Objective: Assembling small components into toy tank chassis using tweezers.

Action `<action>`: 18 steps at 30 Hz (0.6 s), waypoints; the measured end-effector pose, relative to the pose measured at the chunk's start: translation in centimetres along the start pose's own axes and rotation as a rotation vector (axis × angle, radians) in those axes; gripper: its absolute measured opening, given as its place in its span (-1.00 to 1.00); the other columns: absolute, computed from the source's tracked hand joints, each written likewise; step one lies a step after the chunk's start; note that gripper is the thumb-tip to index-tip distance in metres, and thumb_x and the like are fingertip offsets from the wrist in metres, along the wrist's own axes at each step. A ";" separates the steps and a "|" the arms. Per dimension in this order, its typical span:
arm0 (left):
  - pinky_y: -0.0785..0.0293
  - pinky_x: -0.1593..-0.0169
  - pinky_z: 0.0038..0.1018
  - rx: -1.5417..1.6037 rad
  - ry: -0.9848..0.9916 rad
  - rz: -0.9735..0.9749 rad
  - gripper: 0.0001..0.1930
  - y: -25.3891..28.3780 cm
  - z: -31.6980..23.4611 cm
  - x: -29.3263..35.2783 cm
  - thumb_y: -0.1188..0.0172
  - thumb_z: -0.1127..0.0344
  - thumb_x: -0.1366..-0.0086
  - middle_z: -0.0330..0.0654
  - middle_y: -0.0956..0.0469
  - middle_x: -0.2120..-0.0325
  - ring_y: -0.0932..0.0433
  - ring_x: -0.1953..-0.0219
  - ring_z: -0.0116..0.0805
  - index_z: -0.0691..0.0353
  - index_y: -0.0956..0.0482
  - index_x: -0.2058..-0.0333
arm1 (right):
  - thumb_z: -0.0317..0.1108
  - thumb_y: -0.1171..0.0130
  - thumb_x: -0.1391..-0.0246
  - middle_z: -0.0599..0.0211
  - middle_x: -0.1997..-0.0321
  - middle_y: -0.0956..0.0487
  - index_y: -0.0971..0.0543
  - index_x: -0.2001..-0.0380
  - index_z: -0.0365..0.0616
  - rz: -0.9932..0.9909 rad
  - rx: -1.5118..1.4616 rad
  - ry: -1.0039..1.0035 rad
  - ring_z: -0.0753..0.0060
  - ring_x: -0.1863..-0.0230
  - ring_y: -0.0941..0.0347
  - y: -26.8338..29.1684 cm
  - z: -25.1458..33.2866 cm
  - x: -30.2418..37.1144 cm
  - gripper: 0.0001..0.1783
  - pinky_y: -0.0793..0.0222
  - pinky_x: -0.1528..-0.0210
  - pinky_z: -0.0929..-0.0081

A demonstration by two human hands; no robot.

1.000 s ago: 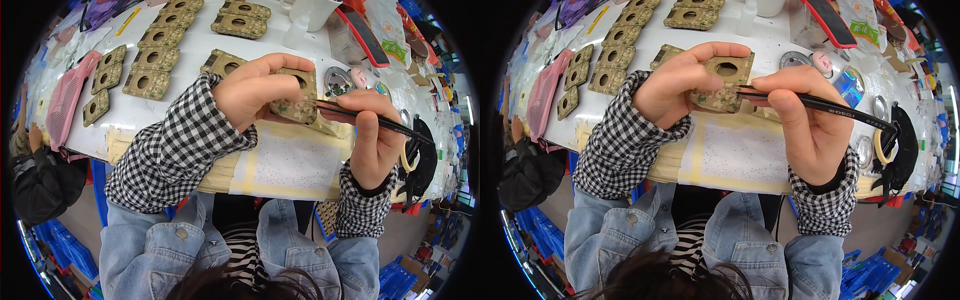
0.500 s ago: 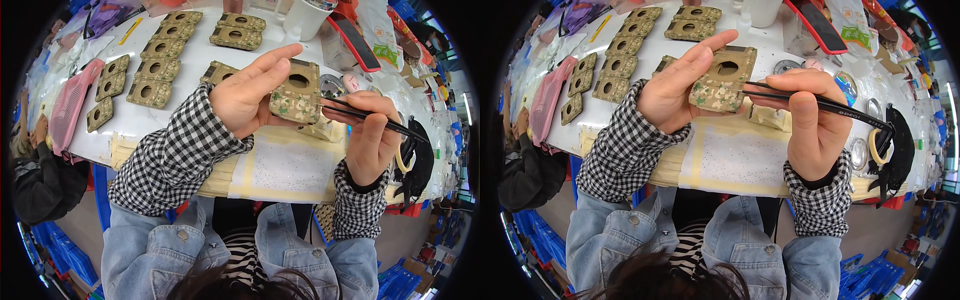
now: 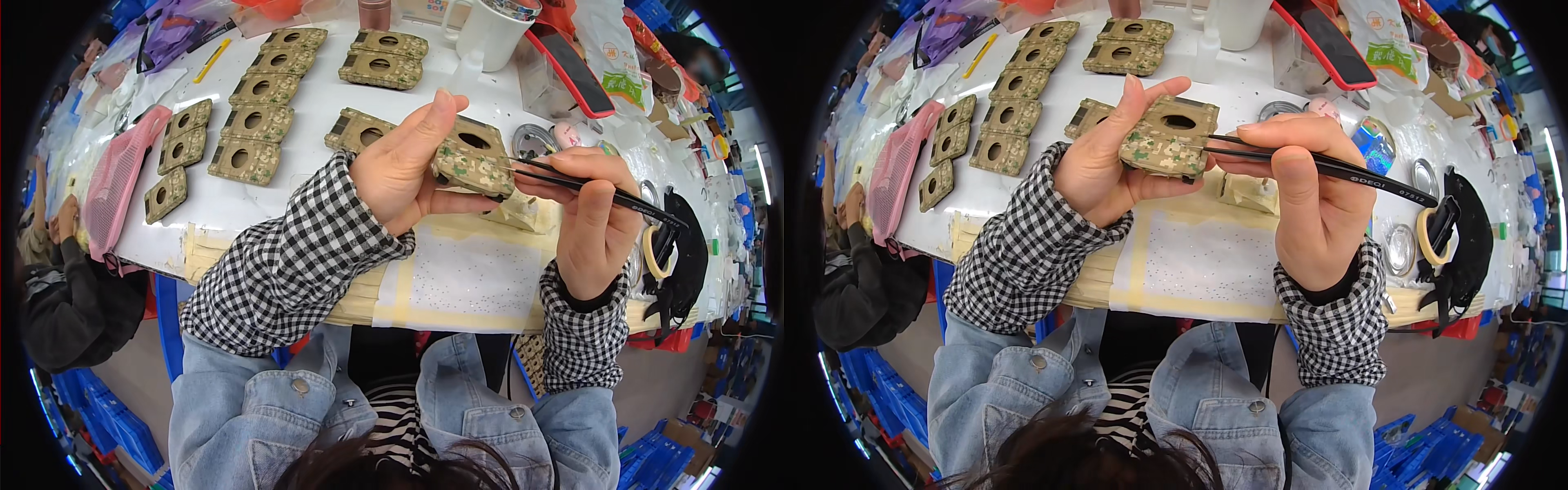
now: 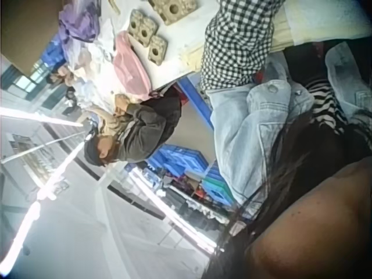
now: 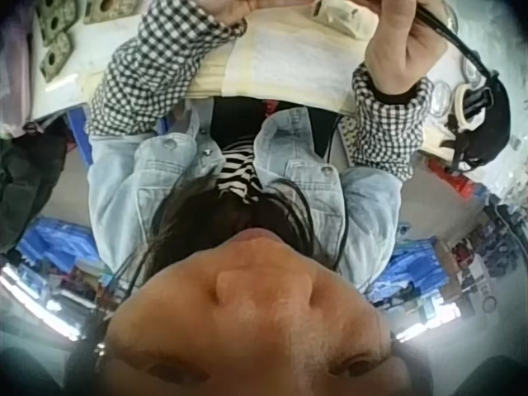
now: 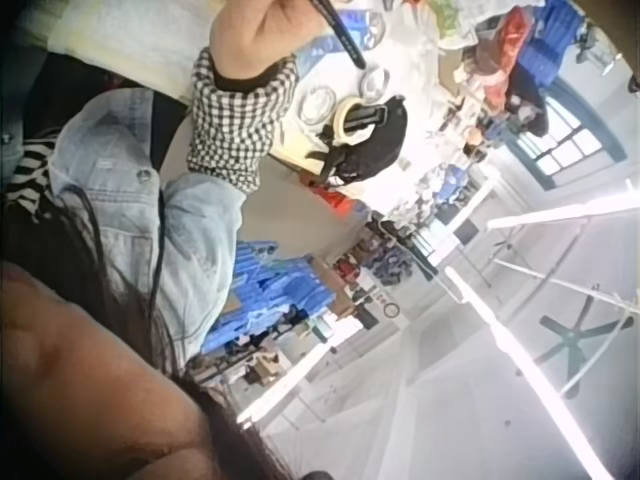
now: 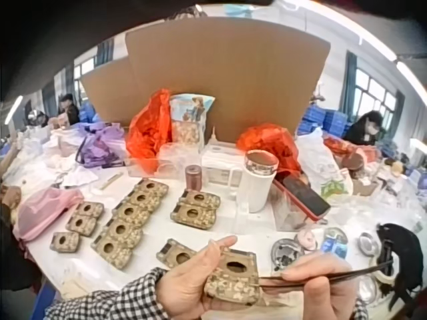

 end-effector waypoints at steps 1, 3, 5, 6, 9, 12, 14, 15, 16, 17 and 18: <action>-0.53 0.06 -0.19 0.004 0.001 0.000 -0.23 0.0 0.1 0.0 0.13 -0.18 -0.26 0.02 -0.28 0.00 -0.44 0.02 -0.17 0.32 0.09 -0.19 | -0.32 0.15 -0.24 0.11 0.23 -0.43 -0.42 0.24 -0.42 -0.002 0.007 -0.001 0.26 0.23 -0.53 0.0 0.0 0.0 -0.69 -0.52 0.16 0.44; -0.53 0.06 -0.19 -0.003 0.011 -0.018 -0.23 0.0 0.1 -0.1 0.12 -0.18 -0.25 0.02 -0.28 0.01 -0.44 0.03 -0.16 0.32 0.09 -0.19 | -0.24 0.21 -0.26 0.06 0.23 -0.41 -0.37 0.22 -0.44 0.039 0.080 -0.002 0.13 0.23 -0.53 0.0 0.1 0.0 -0.62 -0.52 0.16 0.32; -0.53 0.06 -0.19 -0.007 0.018 -0.031 -0.23 0.1 0.1 0.0 0.12 -0.19 -0.25 0.02 -0.28 0.01 -0.44 0.03 -0.16 0.31 0.08 -0.19 | -0.20 0.24 -0.26 0.04 0.23 -0.41 -0.35 0.22 -0.45 0.059 0.112 -0.002 0.07 0.23 -0.53 -0.1 0.2 0.0 -0.59 -0.52 0.15 0.26; -0.53 0.06 -0.19 -0.007 0.020 -0.033 -0.23 0.1 0.2 0.0 0.12 -0.19 -0.25 0.02 -0.28 0.01 -0.44 0.03 -0.16 0.31 0.07 -0.18 | -0.20 0.23 -0.26 0.04 0.23 -0.41 -0.35 0.22 -0.45 0.059 0.110 -0.003 0.07 0.23 -0.53 -0.1 0.2 0.0 -0.59 -0.52 0.15 0.26; -0.55 0.08 -0.31 -0.054 0.041 -0.104 -0.29 -0.4 0.1 0.1 0.24 -0.21 -0.27 -0.05 -0.35 0.04 -0.48 0.08 -0.24 0.22 0.01 -0.19 | -0.21 0.23 -0.26 0.04 0.23 -0.41 -0.35 0.22 -0.45 0.062 0.134 -0.003 0.07 0.23 -0.53 -0.1 0.2 0.0 -0.59 -0.52 0.15 0.27; -0.56 0.09 -0.37 -0.080 0.047 -0.136 -0.32 -0.6 0.0 0.2 0.31 -0.22 -0.29 -0.09 -0.39 0.06 -0.51 0.11 -0.29 0.17 -0.02 -0.20 | -0.31 0.16 -0.24 0.11 0.23 -0.42 -0.41 0.23 -0.42 0.031 0.092 -0.003 0.27 0.22 -0.50 0.1 0.0 0.1 -0.68 -0.50 0.15 0.41; -0.56 0.10 -0.37 -0.080 0.046 -0.137 -0.32 -0.6 0.0 0.2 0.31 -0.22 -0.29 -0.09 -0.39 0.06 -0.51 0.11 -0.29 0.17 -0.02 -0.20 | -0.36 0.12 -0.22 0.15 0.23 -0.43 -0.44 0.24 -0.40 0.014 0.065 -0.002 0.38 0.22 -0.49 0.1 -0.1 0.1 -0.73 -0.49 0.15 0.49; -0.56 0.10 -0.37 -0.080 0.047 -0.138 -0.32 -0.6 0.0 0.2 0.31 -0.22 -0.29 -0.09 -0.39 0.06 -0.51 0.11 -0.29 0.17 -0.02 -0.20 | -0.36 0.12 -0.22 0.15 0.23 -0.43 -0.44 0.24 -0.40 0.013 0.065 0.000 0.39 0.22 -0.49 0.0 -0.1 0.1 -0.73 -0.49 0.15 0.50; -0.56 0.10 -0.37 -0.080 0.048 -0.139 -0.32 -0.7 0.0 0.2 0.31 -0.22 -0.29 -0.09 -0.39 0.06 -0.51 0.11 -0.29 0.17 -0.02 -0.20 | -0.37 0.12 -0.22 0.15 0.23 -0.43 -0.45 0.25 -0.40 0.013 0.065 0.002 0.39 0.22 -0.48 0.0 0.0 0.0 -0.73 -0.48 0.15 0.50; -0.56 0.10 -0.38 -0.080 0.047 -0.136 -0.32 -0.7 -0.1 0.2 0.31 -0.22 -0.29 -0.09 -0.39 0.06 -0.51 0.11 -0.29 0.17 -0.02 -0.20 | -0.37 0.11 -0.22 0.15 0.23 -0.44 -0.45 0.25 -0.40 0.003 0.054 -0.005 0.40 0.23 -0.48 -0.1 0.0 0.0 -0.74 -0.48 0.15 0.51; -0.56 0.10 -0.38 -0.080 0.046 -0.132 -0.32 -0.7 0.0 0.2 0.31 -0.22 -0.29 -0.09 -0.40 0.06 -0.51 0.11 -0.30 0.17 -0.02 -0.20 | -0.37 0.11 -0.22 0.15 0.24 -0.44 -0.45 0.25 -0.40 -0.006 0.044 -0.012 0.40 0.23 -0.48 -0.2 0.1 0.0 -0.74 -0.48 0.15 0.51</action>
Point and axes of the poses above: each hand's wrist, its own x-axis away from the middle knuckle, its own y-axis out of the back of the hand, z = x × y, the point moved 4 cm from there along -x, towards the middle knuckle
